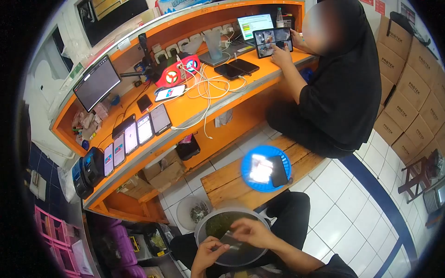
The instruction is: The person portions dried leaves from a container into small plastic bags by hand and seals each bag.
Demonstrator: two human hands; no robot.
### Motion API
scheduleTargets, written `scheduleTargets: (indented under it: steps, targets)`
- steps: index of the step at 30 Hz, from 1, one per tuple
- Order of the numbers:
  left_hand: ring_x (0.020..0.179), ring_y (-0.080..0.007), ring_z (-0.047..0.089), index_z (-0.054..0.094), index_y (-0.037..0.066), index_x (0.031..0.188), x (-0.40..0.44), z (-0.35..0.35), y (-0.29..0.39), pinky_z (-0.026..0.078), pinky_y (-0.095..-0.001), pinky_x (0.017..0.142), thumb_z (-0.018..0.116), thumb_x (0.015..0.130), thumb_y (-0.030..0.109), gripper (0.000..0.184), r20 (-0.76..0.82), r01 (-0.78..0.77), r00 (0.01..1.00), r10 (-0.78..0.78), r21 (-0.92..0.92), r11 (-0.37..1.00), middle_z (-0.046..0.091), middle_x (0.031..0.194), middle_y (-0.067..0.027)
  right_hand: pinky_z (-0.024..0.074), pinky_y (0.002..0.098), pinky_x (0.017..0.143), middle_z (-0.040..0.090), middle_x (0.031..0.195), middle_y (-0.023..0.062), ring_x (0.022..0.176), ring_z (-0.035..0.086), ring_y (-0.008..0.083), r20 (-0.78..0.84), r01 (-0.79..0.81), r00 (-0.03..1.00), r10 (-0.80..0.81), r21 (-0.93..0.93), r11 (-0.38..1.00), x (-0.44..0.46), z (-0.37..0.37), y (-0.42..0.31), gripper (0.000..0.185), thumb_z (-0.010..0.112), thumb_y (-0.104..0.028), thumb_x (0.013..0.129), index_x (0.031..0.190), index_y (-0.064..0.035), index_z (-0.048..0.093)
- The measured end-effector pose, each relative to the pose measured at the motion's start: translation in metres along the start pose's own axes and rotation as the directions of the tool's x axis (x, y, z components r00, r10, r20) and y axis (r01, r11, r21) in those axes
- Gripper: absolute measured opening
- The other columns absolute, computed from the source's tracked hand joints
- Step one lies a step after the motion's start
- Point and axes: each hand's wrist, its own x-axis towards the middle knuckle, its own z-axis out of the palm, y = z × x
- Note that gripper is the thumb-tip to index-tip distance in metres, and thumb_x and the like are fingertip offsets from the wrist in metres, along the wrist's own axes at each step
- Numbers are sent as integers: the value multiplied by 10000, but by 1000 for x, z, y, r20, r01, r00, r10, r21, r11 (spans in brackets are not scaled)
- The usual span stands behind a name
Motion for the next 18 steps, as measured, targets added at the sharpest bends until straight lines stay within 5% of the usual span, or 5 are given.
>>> scheduleTargets:
  steps: [6,8,11,15,18]
  targets:
    - [746,-221,610,646,-15,855,-1,16,42,453,-295,656,774,824,124,192,-516,51,838,177,397,917,614,847,-134,538,243,732,725,908,78,821,665,105,-257,40,966,-6,128,991,0,-11,-3,325,722,25,858,1154,-10,591]
    - [752,-163,628,614,-17,901,-5,20,37,477,-278,658,759,854,120,205,-472,17,845,250,492,871,645,835,-104,539,252,737,726,916,74,831,665,107,-243,22,970,6,110,994,0,-5,-3,335,728,19,852,1156,-21,593]
    - [761,-57,613,625,-8,900,-2,38,40,507,-219,698,722,911,119,160,-283,65,953,-104,-144,987,693,831,-62,541,265,739,727,913,74,840,667,112,-159,7,987,13,126,992,-1,13,14,327,747,-19,848,1137,-32,595]
    - [766,-74,633,642,-15,917,1,47,2,517,-235,714,700,928,114,141,-232,40,967,-110,-287,957,689,809,-61,540,277,737,721,910,89,842,673,129,-148,-34,989,20,-96,995,-7,31,0,324,777,-98,845,1094,-33,580]
    - [796,-102,661,660,-35,946,-1,31,-12,541,-261,737,661,957,115,151,-114,123,979,-171,-346,930,697,832,-72,537,276,727,718,913,92,833,671,131,-102,-80,991,87,75,994,-6,32,12,337,779,-94,848,1102,-31,567]
